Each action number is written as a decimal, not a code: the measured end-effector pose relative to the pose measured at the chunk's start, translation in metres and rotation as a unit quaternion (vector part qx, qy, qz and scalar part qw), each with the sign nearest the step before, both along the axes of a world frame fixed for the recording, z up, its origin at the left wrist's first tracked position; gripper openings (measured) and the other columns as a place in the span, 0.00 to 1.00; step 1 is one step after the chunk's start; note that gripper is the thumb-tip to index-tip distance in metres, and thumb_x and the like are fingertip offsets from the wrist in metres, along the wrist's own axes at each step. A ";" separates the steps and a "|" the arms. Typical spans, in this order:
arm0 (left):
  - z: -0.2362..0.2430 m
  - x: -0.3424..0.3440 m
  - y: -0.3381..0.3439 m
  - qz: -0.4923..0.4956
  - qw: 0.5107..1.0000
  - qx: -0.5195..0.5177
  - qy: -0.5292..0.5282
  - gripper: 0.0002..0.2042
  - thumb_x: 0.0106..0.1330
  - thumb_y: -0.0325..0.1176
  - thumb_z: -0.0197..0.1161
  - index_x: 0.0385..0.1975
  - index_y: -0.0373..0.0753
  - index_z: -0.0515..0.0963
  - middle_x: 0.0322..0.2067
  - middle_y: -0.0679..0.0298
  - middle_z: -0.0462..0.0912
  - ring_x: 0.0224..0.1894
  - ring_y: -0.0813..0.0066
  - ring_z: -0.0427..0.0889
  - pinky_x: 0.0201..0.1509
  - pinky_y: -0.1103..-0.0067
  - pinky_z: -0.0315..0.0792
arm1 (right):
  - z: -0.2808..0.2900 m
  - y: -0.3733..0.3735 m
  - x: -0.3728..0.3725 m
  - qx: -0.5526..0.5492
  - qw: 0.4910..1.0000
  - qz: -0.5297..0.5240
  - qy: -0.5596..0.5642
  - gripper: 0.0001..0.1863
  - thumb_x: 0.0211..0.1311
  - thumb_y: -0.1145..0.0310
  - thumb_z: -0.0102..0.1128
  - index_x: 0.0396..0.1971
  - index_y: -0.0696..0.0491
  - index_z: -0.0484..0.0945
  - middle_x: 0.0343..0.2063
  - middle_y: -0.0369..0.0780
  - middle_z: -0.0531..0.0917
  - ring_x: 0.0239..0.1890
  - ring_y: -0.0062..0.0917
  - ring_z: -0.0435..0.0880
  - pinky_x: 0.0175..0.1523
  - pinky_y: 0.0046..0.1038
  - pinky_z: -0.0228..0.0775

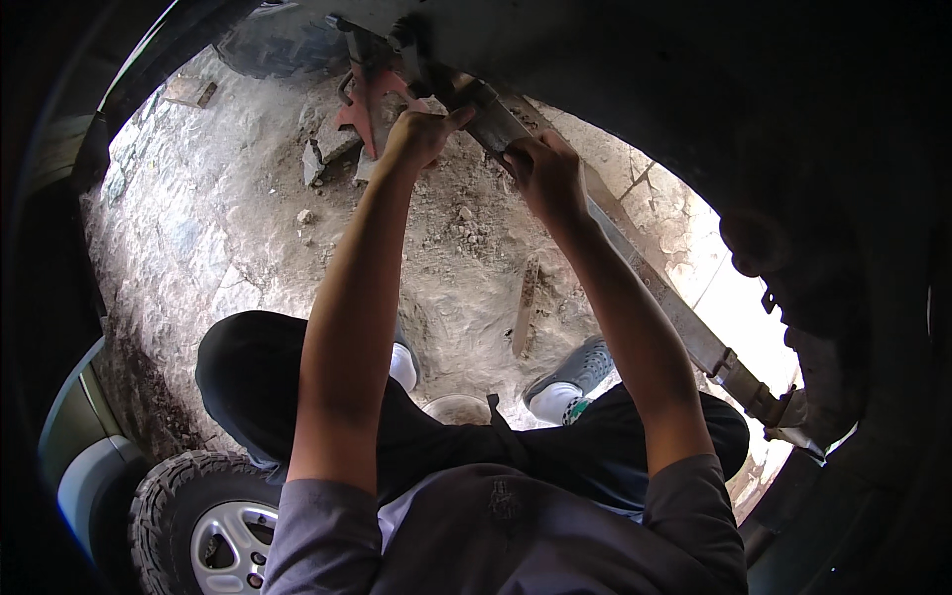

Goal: The person sits under a vehicle and uses a hammer to tap and adjust a metal bracket or beam on the undercarriage. They repeatedly strike and reposition the part with both hands, occasionally pausing to inspect the fit.

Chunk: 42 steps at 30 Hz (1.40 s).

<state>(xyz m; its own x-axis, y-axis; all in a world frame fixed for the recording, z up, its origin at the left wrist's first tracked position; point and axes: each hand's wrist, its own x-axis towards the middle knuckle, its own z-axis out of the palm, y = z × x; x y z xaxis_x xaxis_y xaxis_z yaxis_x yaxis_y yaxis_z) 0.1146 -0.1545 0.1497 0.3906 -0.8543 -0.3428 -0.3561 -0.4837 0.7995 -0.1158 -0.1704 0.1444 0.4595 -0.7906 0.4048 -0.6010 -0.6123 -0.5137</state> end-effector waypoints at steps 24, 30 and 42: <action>-0.004 0.001 -0.007 -0.016 0.999 0.020 0.022 0.40 0.56 0.70 0.74 0.41 0.28 0.85 0.38 0.53 0.86 0.37 0.65 0.86 0.35 0.71 0.82 | 0.015 -0.012 0.042 -0.021 0.999 -0.040 -0.004 0.07 0.62 0.69 0.73 0.39 0.51 0.88 0.35 0.45 0.86 0.38 0.44 0.89 0.43 0.42 0.82; -0.012 0.010 -0.001 -0.002 1.000 0.009 0.022 0.40 0.55 0.71 0.74 0.34 0.28 0.84 0.27 0.55 0.84 0.28 0.66 0.86 0.33 0.69 0.81 | 0.028 0.000 0.037 0.017 0.999 -0.018 0.030 0.09 0.63 0.68 0.73 0.41 0.52 0.88 0.37 0.45 0.87 0.40 0.44 0.89 0.46 0.43 0.82; -0.006 0.005 -0.005 0.014 0.999 0.023 0.042 0.43 0.53 0.69 0.77 0.46 0.26 0.82 0.34 0.56 0.83 0.31 0.68 0.84 0.32 0.71 0.80 | 0.016 -0.011 0.045 0.001 1.000 -0.028 0.002 0.08 0.62 0.70 0.73 0.41 0.50 0.88 0.36 0.45 0.86 0.39 0.45 0.88 0.46 0.43 0.81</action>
<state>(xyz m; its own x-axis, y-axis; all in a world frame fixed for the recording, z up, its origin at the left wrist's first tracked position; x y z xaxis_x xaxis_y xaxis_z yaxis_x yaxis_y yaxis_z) 0.1191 -0.1593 0.1433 0.3817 -0.8265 -0.4138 -0.2752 -0.5290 0.8028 -0.0704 -0.1809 0.1608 0.4153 -0.8164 0.4013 -0.6365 -0.5759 -0.5130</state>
